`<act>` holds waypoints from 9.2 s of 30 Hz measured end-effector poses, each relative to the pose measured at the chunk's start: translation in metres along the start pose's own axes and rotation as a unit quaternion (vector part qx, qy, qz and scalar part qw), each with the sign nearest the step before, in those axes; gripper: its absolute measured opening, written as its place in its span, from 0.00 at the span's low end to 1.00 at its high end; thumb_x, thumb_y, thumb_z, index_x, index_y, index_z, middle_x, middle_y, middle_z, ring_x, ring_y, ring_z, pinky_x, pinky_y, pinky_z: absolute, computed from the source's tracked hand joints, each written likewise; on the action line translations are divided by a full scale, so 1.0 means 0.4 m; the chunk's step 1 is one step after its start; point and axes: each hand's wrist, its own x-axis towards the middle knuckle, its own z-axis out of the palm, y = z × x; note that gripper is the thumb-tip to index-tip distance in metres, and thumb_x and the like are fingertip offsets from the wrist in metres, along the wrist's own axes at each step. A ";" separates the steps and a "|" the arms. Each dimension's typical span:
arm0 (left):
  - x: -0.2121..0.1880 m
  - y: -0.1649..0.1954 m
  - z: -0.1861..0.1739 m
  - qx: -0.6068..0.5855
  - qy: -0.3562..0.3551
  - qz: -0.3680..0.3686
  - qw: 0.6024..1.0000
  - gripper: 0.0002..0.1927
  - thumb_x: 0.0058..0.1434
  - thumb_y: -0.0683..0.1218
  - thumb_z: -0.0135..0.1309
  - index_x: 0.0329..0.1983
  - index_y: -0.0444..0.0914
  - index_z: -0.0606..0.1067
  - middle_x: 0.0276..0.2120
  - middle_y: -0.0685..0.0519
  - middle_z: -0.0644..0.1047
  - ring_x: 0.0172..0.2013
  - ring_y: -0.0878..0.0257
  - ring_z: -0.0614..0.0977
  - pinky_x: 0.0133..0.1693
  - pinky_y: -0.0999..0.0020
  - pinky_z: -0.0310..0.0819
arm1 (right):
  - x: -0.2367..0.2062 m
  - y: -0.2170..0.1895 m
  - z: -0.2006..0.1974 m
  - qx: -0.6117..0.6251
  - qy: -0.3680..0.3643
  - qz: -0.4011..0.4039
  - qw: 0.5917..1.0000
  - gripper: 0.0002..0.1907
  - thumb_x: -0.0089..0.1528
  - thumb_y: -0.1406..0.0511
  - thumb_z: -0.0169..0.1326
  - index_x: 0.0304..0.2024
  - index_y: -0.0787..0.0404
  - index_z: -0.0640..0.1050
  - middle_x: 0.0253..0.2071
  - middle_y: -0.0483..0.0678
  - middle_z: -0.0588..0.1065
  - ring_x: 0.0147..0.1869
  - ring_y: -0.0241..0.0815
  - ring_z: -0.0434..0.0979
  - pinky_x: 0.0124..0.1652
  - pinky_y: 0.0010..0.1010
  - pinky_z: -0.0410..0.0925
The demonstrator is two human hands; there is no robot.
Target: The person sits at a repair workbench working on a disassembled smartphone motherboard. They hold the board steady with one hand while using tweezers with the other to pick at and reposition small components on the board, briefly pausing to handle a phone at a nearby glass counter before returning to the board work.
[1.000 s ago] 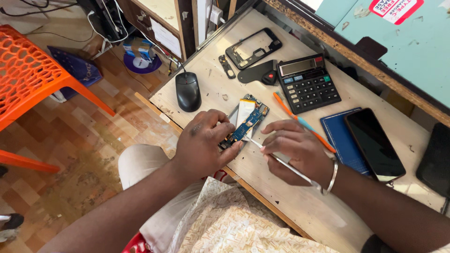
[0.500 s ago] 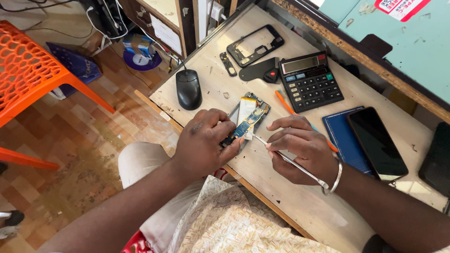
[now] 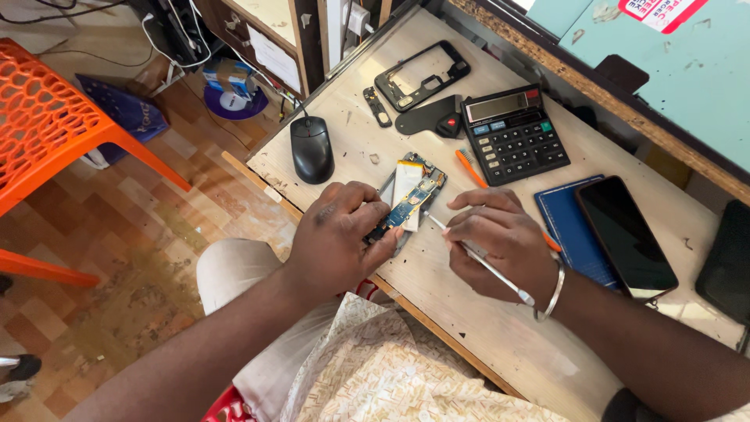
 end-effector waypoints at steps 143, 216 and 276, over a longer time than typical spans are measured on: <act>0.005 0.071 0.022 -0.010 0.014 -0.010 1.000 0.16 0.55 0.54 0.65 0.40 0.39 0.82 0.43 0.49 0.78 0.46 0.52 0.80 0.48 0.60 0.75 | -0.029 0.016 -0.064 -0.005 -0.025 -0.019 1.000 0.15 0.45 0.69 0.66 0.35 0.55 0.83 0.38 0.42 0.81 0.56 0.47 0.78 0.56 0.40 0.67; 0.010 0.095 0.028 -0.007 0.017 -0.003 1.000 0.15 0.54 0.53 0.66 0.38 0.40 0.81 0.39 0.53 0.76 0.41 0.56 0.79 0.44 0.62 0.75 | -0.040 -0.020 -0.088 -0.025 -0.018 -0.039 0.999 0.12 0.50 0.68 0.64 0.37 0.58 0.80 0.38 0.46 0.81 0.55 0.46 0.77 0.55 0.40 0.66; 0.033 -0.057 0.012 -0.090 -0.117 0.016 0.989 0.21 0.48 0.54 0.70 0.41 0.39 0.82 0.40 0.49 0.77 0.44 0.52 0.81 0.46 0.60 0.76 | -0.072 0.060 0.049 0.192 0.003 0.340 0.921 0.10 0.59 0.69 0.64 0.43 0.63 0.84 0.27 0.43 0.78 0.29 0.25 0.69 0.27 0.19 0.63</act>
